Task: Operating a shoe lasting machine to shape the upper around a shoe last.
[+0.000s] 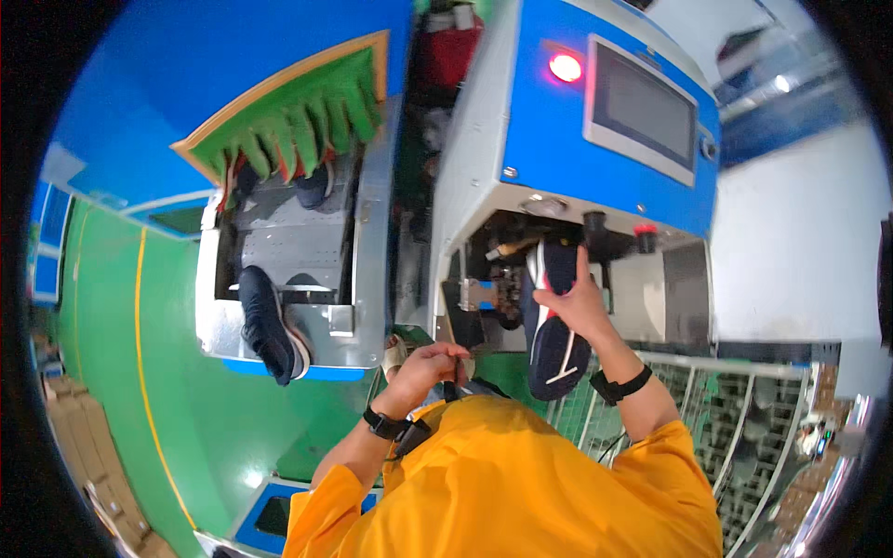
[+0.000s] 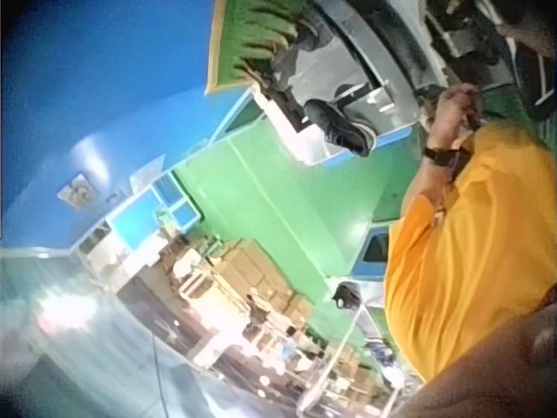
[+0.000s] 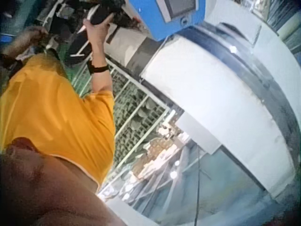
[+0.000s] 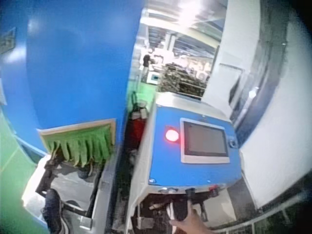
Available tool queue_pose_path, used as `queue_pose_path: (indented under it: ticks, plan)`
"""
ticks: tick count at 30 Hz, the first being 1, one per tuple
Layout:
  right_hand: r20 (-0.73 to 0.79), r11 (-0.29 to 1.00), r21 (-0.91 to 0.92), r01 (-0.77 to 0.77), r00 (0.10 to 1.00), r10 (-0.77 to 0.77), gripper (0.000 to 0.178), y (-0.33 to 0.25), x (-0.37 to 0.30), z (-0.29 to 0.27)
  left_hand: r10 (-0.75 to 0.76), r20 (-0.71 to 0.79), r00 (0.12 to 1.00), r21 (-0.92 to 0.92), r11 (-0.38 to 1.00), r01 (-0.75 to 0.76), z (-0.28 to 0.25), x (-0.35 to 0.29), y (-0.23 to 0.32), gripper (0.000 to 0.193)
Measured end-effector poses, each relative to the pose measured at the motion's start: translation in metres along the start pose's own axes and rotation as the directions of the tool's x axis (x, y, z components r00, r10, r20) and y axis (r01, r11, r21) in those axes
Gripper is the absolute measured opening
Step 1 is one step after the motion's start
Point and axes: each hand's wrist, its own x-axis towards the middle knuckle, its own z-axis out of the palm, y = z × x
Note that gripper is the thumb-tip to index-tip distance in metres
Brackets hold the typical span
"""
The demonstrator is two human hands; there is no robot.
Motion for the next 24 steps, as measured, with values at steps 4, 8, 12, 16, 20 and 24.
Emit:
queue_pose_path:
  ticks: [4,8,12,16,20,24]
  plan:
    - [-0.117,0.997,-0.081,0.022,0.993,-0.031,0.120,0.007,0.008,0.010,0.023,0.074,0.997,-0.037,0.999,-0.021,-0.018,0.000,-0.004,0.027]
    - [-0.191,0.981,-0.189,0.044,0.978,-0.081,0.120,0.007,0.001,0.018,0.013,0.066,0.998,-0.073,0.997,-0.008,-0.024,-0.005,0.004,0.025]
    - [-0.268,0.982,-0.153,0.112,0.952,-0.150,0.120,0.005,-0.008,0.019,-0.010,0.085,0.996,0.039,0.999,0.006,-0.020,0.002,0.011,0.025]
    - [-0.342,0.988,-0.134,0.082,0.931,-0.124,0.120,-0.003,-0.025,0.014,-0.034,0.161,0.986,0.185,0.983,0.004,-0.009,0.012,0.022,0.027]
    - [-0.403,0.985,-0.021,0.172,0.900,-0.166,0.117,0.001,-0.077,0.010,-0.095,0.274,0.957,0.211,0.977,0.036,0.004,0.013,0.029,0.029]
    - [-0.429,0.982,0.000,0.190,0.887,-0.172,0.116,0.023,-0.118,0.024,-0.227,0.324,0.918,0.339,0.934,0.112,0.032,0.014,0.036,0.036]
